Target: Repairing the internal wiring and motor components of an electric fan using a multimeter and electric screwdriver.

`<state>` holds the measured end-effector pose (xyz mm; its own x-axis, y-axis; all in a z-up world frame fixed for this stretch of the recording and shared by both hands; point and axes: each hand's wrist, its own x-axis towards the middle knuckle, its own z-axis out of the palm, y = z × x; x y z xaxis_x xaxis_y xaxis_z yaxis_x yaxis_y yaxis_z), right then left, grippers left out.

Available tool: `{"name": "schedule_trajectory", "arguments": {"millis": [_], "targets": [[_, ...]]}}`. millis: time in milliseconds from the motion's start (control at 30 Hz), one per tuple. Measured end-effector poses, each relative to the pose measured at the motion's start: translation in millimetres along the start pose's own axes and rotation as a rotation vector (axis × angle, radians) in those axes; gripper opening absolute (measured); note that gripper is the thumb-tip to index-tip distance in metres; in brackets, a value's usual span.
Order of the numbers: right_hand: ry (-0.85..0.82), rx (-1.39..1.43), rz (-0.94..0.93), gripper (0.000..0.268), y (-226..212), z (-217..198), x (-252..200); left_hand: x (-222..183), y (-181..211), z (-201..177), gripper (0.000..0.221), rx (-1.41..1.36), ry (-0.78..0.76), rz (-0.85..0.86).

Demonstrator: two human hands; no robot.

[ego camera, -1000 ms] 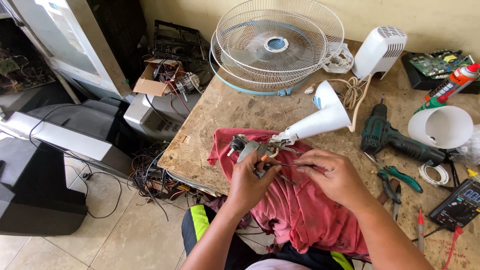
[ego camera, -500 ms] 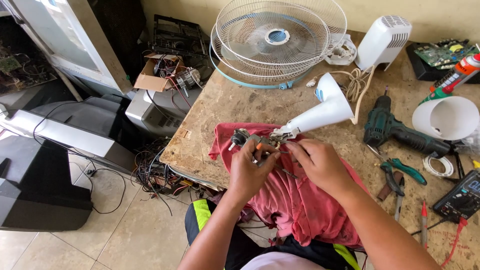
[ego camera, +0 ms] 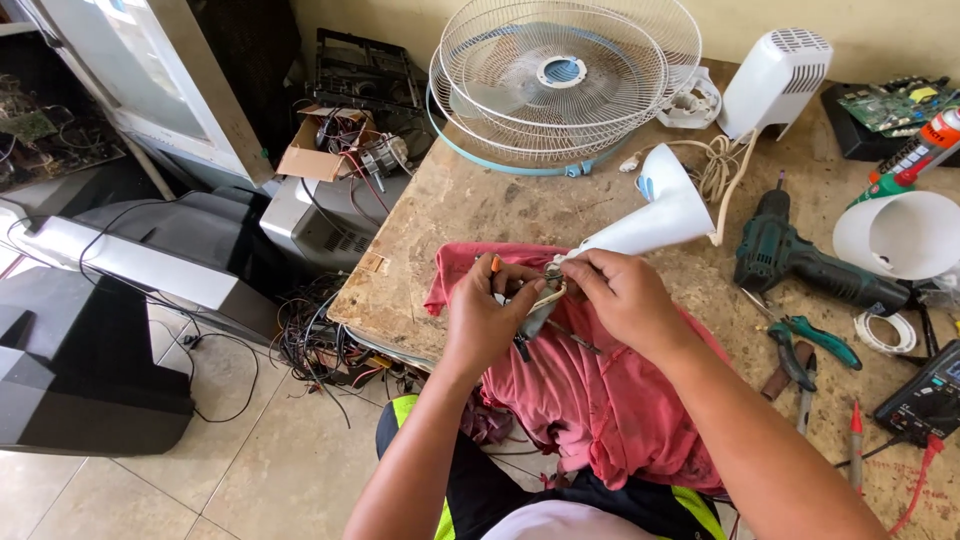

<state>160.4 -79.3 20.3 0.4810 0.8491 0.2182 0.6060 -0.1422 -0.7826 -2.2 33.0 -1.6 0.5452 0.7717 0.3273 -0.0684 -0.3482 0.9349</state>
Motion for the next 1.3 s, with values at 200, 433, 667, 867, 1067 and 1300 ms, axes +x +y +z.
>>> {"name": "schedule_trajectory", "arguments": {"millis": [200, 433, 667, 867, 1067, 1300], "targets": [[-0.014, 0.005, -0.052, 0.032, -5.1, 4.0, 15.3, 7.2, -13.1, -5.9, 0.041, -0.159, -0.007, -0.054], [-0.071, 0.188, -0.105, 0.014, -10.6, 4.0, 14.5, 6.0, -3.4, -9.6, 0.042, -0.182, 0.001, -0.073], [-0.026, -0.083, -0.081, 0.050, -30.4, 6.8, 16.8, 7.1, -14.1, -12.2, 0.040, -0.237, 0.006, -0.079], [-0.080, -0.056, 0.031, 0.053, -17.5, 2.6, 5.9, 2.3, -49.0, -13.8, 0.038, -0.299, 0.140, -0.134], [-0.166, -0.230, -0.133, 0.046, 4.2, 47.6, -49.1, 1.6, -44.3, -24.2, 0.028, -0.578, 0.322, -0.371], [0.078, -0.323, -0.444, 0.022, 32.7, 71.5, -55.4, 0.6, -67.9, -24.8, 0.028, -0.774, 0.293, -0.358]]}}
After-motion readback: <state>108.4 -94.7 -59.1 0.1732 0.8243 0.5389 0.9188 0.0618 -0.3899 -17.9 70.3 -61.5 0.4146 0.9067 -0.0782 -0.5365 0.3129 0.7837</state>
